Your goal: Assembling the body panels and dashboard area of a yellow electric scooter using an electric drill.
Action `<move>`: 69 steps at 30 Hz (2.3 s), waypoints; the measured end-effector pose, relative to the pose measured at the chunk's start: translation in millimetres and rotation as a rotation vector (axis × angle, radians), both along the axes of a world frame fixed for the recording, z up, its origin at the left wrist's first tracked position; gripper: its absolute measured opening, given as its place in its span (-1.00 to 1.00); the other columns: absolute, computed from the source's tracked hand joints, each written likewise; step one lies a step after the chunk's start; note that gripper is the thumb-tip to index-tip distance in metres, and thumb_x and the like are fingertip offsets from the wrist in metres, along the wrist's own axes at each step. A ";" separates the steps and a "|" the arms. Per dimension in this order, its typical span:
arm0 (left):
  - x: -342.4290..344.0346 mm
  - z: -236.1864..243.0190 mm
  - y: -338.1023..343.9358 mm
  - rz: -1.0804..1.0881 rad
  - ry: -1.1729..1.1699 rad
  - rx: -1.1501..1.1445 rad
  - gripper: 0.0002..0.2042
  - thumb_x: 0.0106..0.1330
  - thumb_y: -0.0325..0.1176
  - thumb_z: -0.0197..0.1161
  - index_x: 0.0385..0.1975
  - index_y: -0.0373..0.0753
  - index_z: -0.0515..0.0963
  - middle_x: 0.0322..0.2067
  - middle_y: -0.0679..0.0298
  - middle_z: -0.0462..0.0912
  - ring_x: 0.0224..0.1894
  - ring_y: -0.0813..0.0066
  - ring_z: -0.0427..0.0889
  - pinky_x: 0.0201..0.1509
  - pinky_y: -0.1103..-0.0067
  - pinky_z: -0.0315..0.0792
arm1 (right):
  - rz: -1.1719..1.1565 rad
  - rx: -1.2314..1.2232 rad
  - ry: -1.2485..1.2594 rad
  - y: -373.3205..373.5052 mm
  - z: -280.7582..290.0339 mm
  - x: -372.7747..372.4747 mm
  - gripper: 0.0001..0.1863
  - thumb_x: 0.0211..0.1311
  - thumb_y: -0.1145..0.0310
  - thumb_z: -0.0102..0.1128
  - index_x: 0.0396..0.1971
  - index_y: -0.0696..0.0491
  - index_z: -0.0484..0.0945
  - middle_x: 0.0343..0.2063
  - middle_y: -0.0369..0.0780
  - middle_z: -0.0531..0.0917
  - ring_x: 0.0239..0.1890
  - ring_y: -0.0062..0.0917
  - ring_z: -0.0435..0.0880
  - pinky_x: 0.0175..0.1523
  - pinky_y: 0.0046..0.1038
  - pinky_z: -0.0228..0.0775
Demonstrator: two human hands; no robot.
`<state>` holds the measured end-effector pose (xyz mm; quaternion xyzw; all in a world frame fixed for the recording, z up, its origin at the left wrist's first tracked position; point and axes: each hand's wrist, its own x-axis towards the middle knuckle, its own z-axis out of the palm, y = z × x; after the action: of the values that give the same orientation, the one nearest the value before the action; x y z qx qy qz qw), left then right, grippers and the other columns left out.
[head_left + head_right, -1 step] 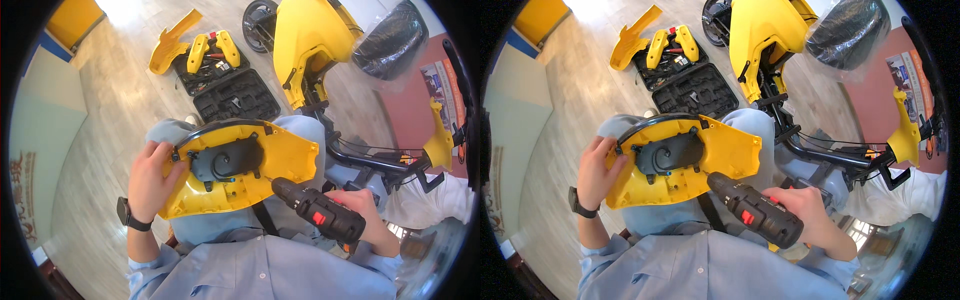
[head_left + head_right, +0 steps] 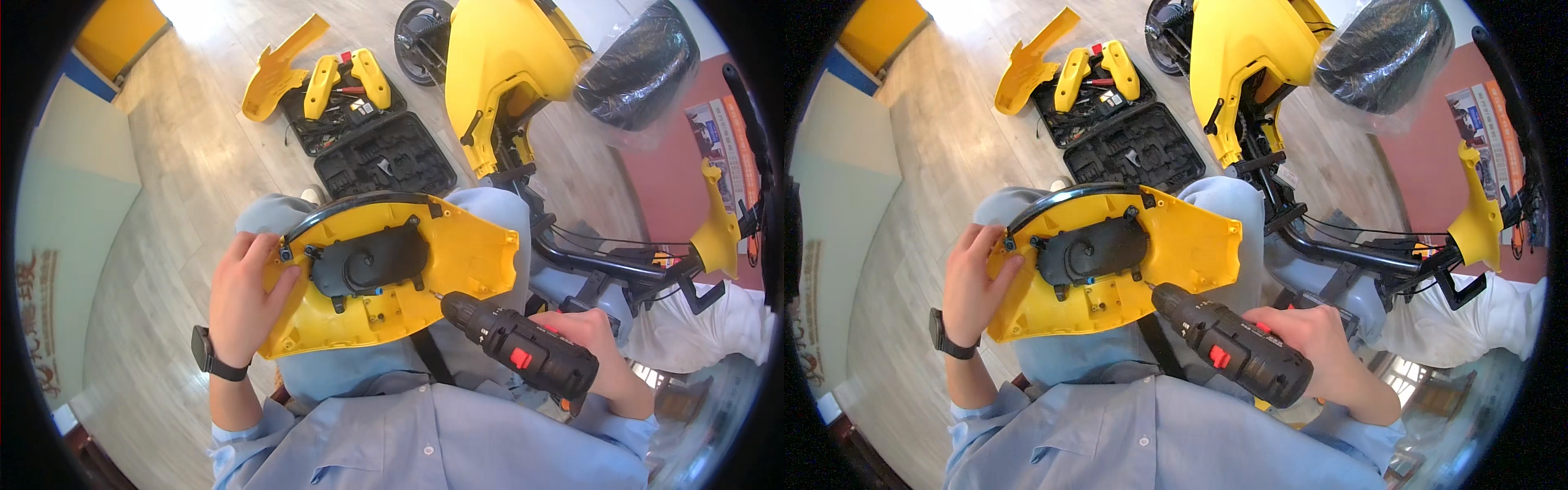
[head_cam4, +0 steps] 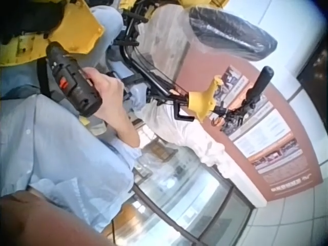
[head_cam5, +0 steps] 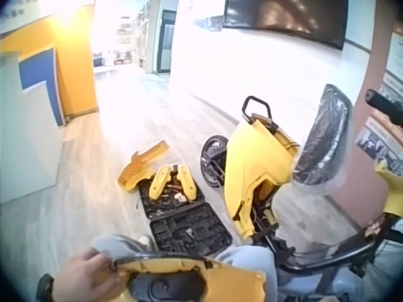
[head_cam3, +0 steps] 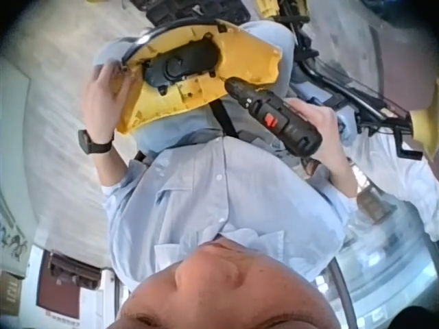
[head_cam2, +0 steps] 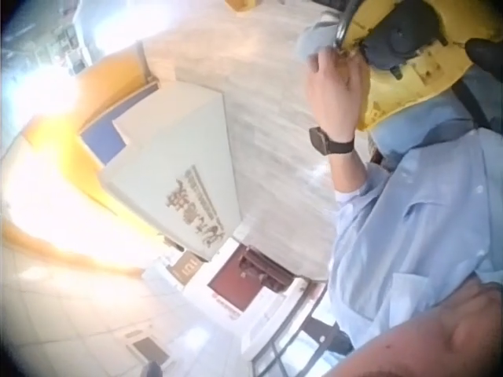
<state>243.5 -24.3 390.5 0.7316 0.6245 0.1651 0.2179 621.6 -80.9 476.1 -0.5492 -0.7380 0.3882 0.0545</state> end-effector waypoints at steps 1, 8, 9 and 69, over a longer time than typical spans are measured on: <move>0.4 -2.5 -3.4 0.029 -0.022 0.027 -0.65 0.08 -0.41 0.35 -0.13 -0.31 0.48 -0.27 0.07 0.54 -0.23 0.04 0.56 -0.16 0.35 0.45 | 0.002 -0.003 -0.004 1.8 1.9 -1.4 -0.54 -0.17 0.20 0.39 -0.20 0.06 0.61 -0.55 -0.20 0.64 -0.54 -0.33 0.63 -0.43 -0.49 0.41; 36.6 -17.1 -16.3 0.243 -0.018 0.445 -0.68 0.02 -0.44 0.37 -0.18 -0.29 0.54 -0.26 0.17 0.53 -0.18 0.09 0.52 -0.09 0.34 0.42 | 0.066 0.012 -0.146 19.2 6.5 -14.4 -0.55 -0.20 0.20 0.38 -0.21 0.03 0.62 -0.56 -0.21 0.64 -0.54 -0.32 0.64 -0.43 -0.46 0.42; 37.2 -20.1 -28.2 0.149 -0.026 0.489 -0.67 -0.01 -0.44 0.39 -0.20 -0.28 0.54 -0.25 0.15 0.53 -0.18 0.11 0.54 -0.10 0.35 0.43 | 0.050 -0.005 -0.146 19.8 5.2 -17.2 -0.54 -0.22 0.19 0.38 -0.21 0.03 0.62 -0.57 -0.21 0.64 -0.55 -0.31 0.64 -0.43 -0.46 0.42; 51.7 -17.2 -79.3 -0.183 0.018 0.359 -0.75 -0.05 -0.29 0.46 -0.38 -0.18 0.60 -0.42 0.33 0.55 -0.34 0.32 0.53 -0.24 0.42 0.39 | -0.123 0.096 0.158 -4.8 -28.3 13.9 -0.62 -0.21 0.58 0.34 -0.25 0.12 0.61 -0.42 -0.18 0.64 -0.46 -0.35 0.63 -0.34 -0.44 0.43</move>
<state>295.3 -103.6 373.4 0.8137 0.5179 0.2470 0.0925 635.5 -85.6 447.8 -0.5580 -0.7141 0.3903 0.1623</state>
